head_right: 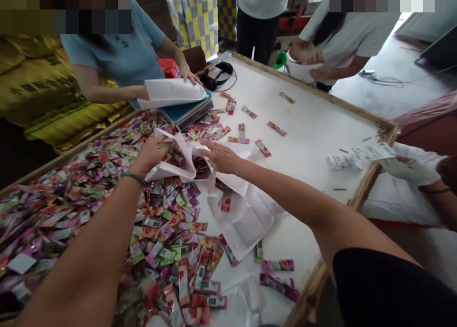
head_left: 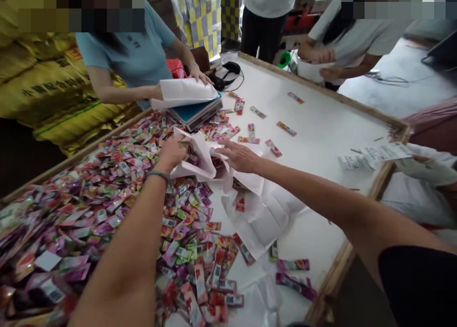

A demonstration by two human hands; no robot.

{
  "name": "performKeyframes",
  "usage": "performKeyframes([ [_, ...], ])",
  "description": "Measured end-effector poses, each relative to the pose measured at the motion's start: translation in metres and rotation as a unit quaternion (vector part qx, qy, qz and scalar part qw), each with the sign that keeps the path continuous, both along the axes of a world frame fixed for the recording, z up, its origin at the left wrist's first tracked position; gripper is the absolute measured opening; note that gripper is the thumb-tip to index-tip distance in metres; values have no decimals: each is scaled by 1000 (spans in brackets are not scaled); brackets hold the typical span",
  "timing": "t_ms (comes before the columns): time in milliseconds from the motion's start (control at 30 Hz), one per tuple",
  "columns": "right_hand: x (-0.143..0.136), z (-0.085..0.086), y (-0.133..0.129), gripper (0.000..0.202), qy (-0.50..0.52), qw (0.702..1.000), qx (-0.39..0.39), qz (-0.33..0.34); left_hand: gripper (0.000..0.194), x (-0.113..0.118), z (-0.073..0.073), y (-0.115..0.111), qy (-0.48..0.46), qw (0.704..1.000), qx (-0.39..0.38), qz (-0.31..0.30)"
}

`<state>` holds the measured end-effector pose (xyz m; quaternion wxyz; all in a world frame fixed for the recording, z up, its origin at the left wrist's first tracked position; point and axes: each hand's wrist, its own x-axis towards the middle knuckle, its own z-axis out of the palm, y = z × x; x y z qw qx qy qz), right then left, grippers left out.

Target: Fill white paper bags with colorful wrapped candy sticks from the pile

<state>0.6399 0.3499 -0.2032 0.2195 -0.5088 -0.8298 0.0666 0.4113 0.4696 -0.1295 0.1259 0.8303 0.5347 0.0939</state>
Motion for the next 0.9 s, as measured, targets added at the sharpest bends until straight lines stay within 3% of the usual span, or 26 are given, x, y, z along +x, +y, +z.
performKeyframes([
  [100,12,-4,-64,46,58,996,-25,-65,55,-7,-22,-24,-47,999,9,-13],
  [167,10,-9,-115,48,38,996,-71,-45,61,-20,-28,-39,-82,996,28,-17],
  [267,-16,-27,-177,72,-28,986,-161,33,65,-34,-31,-63,-109,993,46,-6],
  [333,-40,-45,-198,87,-66,980,-190,-10,68,-36,-32,-80,-112,992,55,24],
  [433,-63,-66,-200,69,-124,960,-202,-151,74,-31,-33,-107,-116,988,70,78],
  [533,-55,-64,-192,41,-144,944,-236,-180,78,-26,-36,-137,-118,984,74,108],
  [667,-5,-34,-195,31,-70,952,-249,-164,76,-30,-41,-174,-128,982,93,107],
  [767,47,-9,-202,43,10,953,-225,-201,75,-37,-51,-193,-124,980,114,103],
  [900,101,19,-196,51,104,948,-209,-217,82,-40,-72,-208,-94,977,86,169],
])
